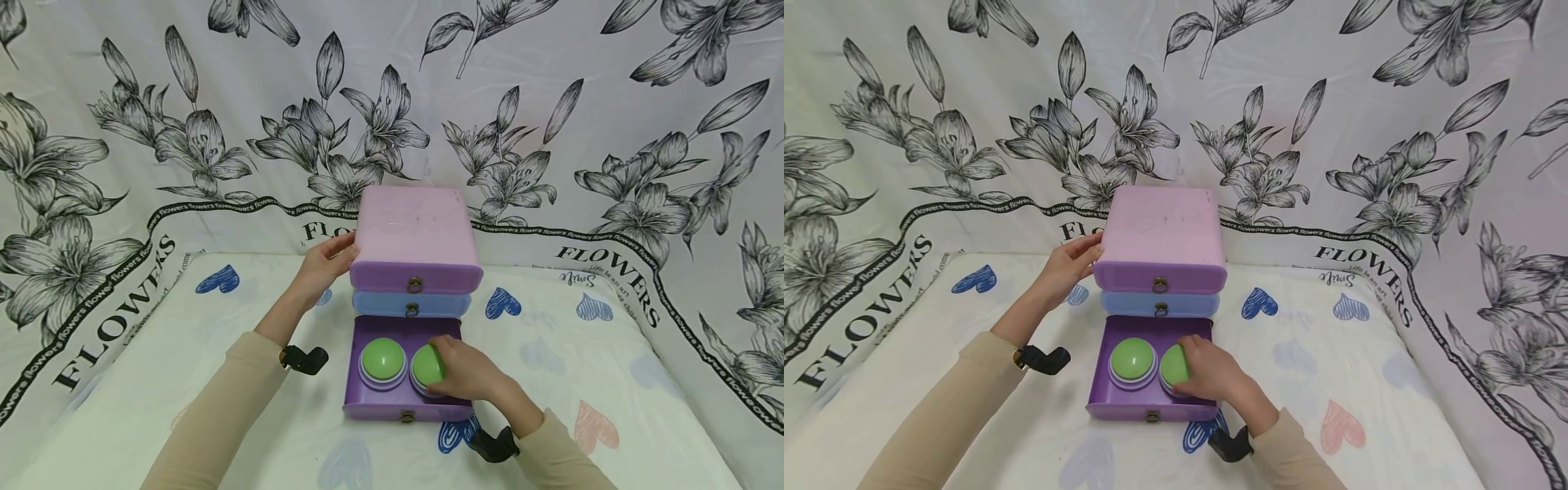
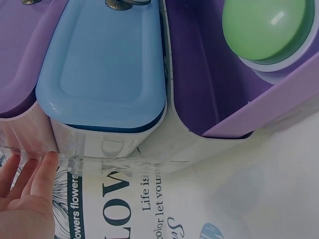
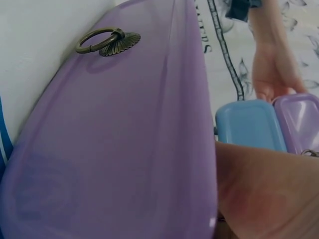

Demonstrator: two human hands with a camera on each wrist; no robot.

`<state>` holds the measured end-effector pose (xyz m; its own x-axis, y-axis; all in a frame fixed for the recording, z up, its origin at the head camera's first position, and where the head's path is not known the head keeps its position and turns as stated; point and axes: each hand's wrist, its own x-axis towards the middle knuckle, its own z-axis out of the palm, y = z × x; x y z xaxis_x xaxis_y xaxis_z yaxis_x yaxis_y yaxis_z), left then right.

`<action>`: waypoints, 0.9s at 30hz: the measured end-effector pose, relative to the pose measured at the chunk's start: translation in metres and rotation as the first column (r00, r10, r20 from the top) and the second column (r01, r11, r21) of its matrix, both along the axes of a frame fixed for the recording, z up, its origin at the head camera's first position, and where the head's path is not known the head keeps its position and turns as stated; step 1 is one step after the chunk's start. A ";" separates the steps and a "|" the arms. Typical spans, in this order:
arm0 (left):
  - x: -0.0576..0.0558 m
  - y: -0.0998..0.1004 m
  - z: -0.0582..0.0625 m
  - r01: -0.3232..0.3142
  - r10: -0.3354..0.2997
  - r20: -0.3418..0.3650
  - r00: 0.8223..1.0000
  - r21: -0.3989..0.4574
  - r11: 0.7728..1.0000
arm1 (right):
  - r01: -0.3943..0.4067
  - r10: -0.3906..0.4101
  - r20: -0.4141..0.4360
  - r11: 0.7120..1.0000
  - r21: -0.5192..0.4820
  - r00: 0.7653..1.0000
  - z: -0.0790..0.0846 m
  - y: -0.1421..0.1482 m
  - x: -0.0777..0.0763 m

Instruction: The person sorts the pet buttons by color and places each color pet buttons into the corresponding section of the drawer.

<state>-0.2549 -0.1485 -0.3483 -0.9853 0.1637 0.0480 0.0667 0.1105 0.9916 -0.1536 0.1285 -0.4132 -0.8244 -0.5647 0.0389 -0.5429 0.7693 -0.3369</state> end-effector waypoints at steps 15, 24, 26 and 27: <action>0.000 -0.001 0.000 -0.005 0.005 0.006 1.000 -0.002 1.000 | -0.014 0.014 0.015 0.999 0.038 1.000 -0.003 -0.003 -0.006; 0.000 -0.001 0.000 -0.010 0.010 0.006 1.000 -0.001 1.000 | -0.021 0.020 0.025 0.998 0.056 0.999 -0.002 -0.003 -0.006; 0.000 -0.001 0.000 -0.008 0.008 0.005 1.000 0.002 1.000 | -0.025 0.024 0.021 0.998 0.057 0.999 -0.003 -0.003 -0.005; 0.000 -0.001 -0.001 -0.008 0.008 0.005 1.000 0.002 1.000 | -0.030 0.029 0.018 0.998 0.057 0.999 -0.004 -0.002 -0.005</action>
